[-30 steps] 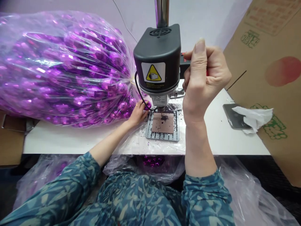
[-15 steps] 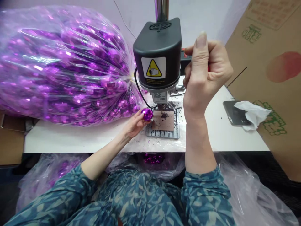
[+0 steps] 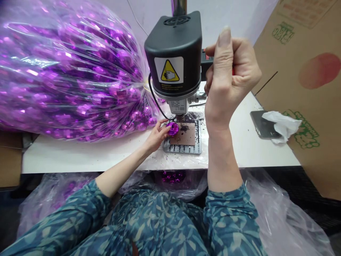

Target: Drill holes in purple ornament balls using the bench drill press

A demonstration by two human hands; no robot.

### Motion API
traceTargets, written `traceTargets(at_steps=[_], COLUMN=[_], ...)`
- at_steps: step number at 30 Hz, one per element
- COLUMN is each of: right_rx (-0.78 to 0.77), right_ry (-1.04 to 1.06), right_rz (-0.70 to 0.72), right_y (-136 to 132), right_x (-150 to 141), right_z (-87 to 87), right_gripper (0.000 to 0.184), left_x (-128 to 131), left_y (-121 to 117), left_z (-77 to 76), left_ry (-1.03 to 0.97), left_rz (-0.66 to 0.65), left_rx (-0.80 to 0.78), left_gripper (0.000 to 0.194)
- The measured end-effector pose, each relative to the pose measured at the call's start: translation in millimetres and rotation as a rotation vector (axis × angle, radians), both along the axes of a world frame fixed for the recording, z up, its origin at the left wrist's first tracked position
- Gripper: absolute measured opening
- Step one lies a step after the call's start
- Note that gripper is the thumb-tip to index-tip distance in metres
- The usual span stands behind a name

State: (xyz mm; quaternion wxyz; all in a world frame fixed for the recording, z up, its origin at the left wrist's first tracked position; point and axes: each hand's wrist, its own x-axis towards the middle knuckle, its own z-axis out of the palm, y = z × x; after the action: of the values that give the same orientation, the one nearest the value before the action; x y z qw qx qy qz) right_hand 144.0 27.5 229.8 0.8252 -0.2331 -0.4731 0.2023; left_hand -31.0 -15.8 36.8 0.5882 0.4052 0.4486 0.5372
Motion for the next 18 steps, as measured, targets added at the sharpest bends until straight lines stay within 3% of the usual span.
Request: traceTargets(at_steps=[8, 18], right_rx=[-0.008, 0.000], right_ry=[-0.036, -0.038], right_rz=[-0.063, -0.052], right_y=[2.6, -1.2], right_x=[-1.1, -1.9], right_z=[-1.4, -2.5], right_gripper=[0.058, 0.056], left_x=[4.4, 8.7], left_y=[12.8, 13.9], left_z=[-21.2, -23.5], left_ry=[0.240, 0.455], left_rz=[0.063, 0.022], left_rx=[0.224, 0.299], left_gripper=[0.061, 0.053])
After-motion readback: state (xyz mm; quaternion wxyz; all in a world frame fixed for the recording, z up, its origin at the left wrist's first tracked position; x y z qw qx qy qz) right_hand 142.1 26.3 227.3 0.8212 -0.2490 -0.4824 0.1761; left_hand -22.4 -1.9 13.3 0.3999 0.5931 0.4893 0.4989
